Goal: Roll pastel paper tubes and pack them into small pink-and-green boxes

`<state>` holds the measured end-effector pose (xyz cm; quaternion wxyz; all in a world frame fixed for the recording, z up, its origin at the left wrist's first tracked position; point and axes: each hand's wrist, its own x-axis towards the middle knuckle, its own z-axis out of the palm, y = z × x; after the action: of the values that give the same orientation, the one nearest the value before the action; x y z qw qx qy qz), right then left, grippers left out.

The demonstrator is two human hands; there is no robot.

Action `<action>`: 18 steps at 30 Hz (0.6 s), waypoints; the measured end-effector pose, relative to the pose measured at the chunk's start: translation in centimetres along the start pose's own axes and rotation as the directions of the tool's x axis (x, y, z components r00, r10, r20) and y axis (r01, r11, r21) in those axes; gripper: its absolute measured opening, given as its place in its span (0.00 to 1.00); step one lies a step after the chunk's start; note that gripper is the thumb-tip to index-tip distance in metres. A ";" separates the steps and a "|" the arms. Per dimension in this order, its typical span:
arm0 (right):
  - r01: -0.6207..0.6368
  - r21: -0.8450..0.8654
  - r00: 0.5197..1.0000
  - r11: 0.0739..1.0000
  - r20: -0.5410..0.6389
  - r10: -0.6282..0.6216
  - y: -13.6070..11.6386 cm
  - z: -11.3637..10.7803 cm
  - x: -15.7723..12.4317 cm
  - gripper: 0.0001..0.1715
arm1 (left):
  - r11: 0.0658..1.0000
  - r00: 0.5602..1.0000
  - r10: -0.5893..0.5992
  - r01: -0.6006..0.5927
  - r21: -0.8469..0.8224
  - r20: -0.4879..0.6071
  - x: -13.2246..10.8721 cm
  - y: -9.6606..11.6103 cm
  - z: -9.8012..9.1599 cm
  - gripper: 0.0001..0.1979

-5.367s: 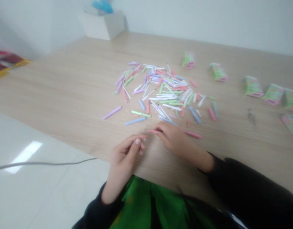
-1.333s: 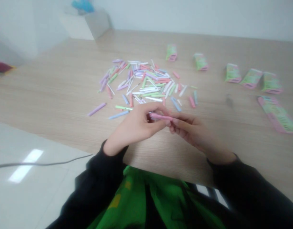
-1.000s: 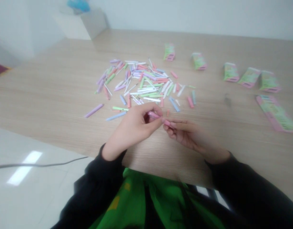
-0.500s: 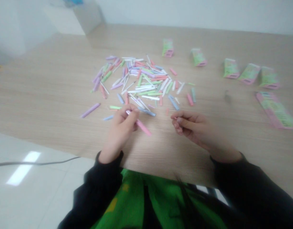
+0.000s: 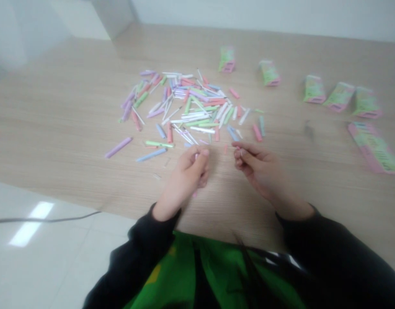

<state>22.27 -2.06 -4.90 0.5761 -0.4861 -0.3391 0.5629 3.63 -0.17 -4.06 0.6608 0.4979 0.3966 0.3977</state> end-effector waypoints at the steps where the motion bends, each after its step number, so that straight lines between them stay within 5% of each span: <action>1: 0.040 -0.004 0.999 0.999 -0.033 -0.040 0.1 0.3 -0.1 0.10 | 0.999 0.999 -0.038 0.038 0.008 0.028 -0.1 -0.2 0.4 0.15; 7: 0.231 -0.175 0.964 0.957 -0.093 -0.250 1.0 1.7 -0.9 0.12 | 0.972 0.995 0.099 -0.095 0.215 -0.009 -0.3 -0.8 2.7 0.06; 12: 0.292 -0.108 0.944 0.950 -0.128 -0.305 1.5 2.5 -1.8 0.09 | 0.913 0.943 0.294 -0.229 0.336 -0.155 -0.1 -0.5 3.2 0.15; 18: 0.225 -0.045 0.967 0.973 -0.110 -0.229 1.5 2.8 -1.8 0.19 | 0.747 0.850 0.527 -0.456 0.484 -0.013 0.1 -0.8 3.1 0.07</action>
<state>18.96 -3.53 -5.18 0.6472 -0.4850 -0.3679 0.4589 6.58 -1.28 -4.25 0.3624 0.6964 0.3825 0.4872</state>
